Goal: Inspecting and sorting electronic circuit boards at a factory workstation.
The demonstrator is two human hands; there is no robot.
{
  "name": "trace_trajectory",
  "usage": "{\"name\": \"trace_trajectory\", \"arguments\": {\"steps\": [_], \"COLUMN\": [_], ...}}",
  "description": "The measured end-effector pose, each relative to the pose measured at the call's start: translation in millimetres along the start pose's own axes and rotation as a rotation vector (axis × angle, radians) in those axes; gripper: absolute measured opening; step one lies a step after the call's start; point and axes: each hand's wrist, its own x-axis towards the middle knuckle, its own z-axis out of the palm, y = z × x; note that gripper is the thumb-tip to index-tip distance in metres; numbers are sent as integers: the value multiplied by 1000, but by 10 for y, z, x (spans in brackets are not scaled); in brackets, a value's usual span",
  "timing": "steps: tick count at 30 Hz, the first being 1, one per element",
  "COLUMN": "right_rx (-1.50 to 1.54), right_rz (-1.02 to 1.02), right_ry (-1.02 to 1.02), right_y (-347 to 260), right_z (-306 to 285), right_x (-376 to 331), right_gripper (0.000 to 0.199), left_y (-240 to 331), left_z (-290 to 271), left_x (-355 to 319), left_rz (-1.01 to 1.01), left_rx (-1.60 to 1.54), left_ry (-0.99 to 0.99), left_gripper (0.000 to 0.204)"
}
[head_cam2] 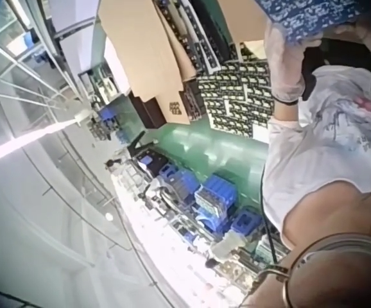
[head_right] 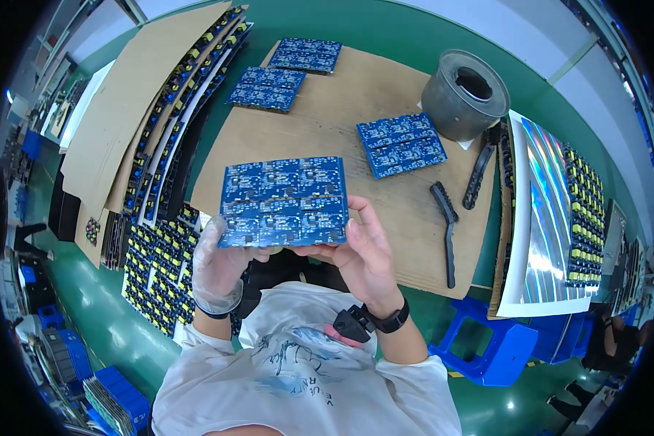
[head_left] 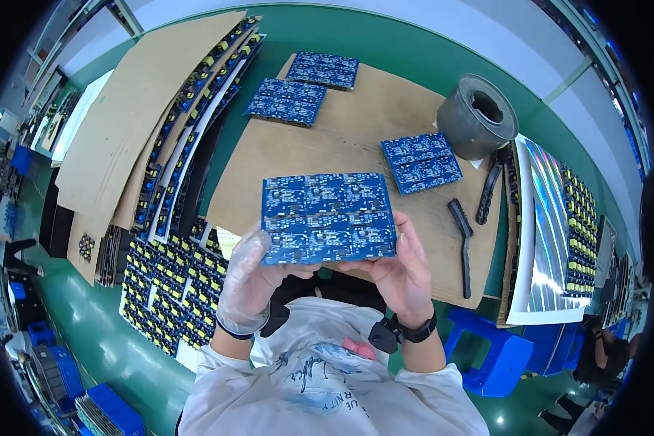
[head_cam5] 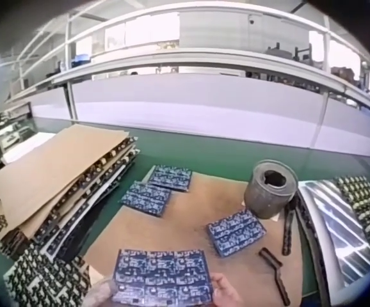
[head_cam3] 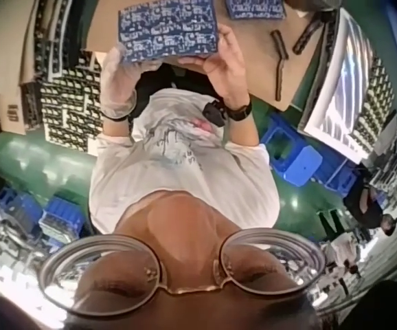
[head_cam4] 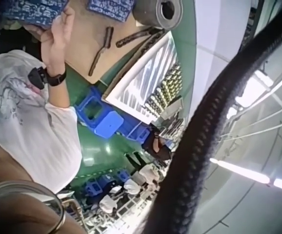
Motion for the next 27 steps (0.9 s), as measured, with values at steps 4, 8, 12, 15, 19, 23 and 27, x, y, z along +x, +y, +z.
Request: {"name": "trace_trajectory", "arguments": {"steps": [4,8,12,15,19,23,27], "right_rx": [-8,-8,19,33,36,-62,-152], "right_rz": [-19,-29,-26,-26,-32,-12,56], "right_ry": [27,37,34,33,50,92,96], "right_y": [13,26,17,27,46,46,51], "right_z": [-16,-51,-57,-73,-103,-131,-166], "right_x": [-4,-14,-25,-34,-28,-52,-22], "right_gripper": [42,42,40,38,35,35,43], "left_y": [11,8,35,61,53,70,122], "left_z": [39,57,96,155,171,78,242], "left_x": [5,0,16,20,9,-16,-44], "left_rz": [-34,-19,-36,-64,-25,-17,20], "left_rx": [1,10,42,61,62,72,416], "left_ry": [17,21,8,12,70,0,176], "left_gripper": [65,65,64,64,65,56,53]}}
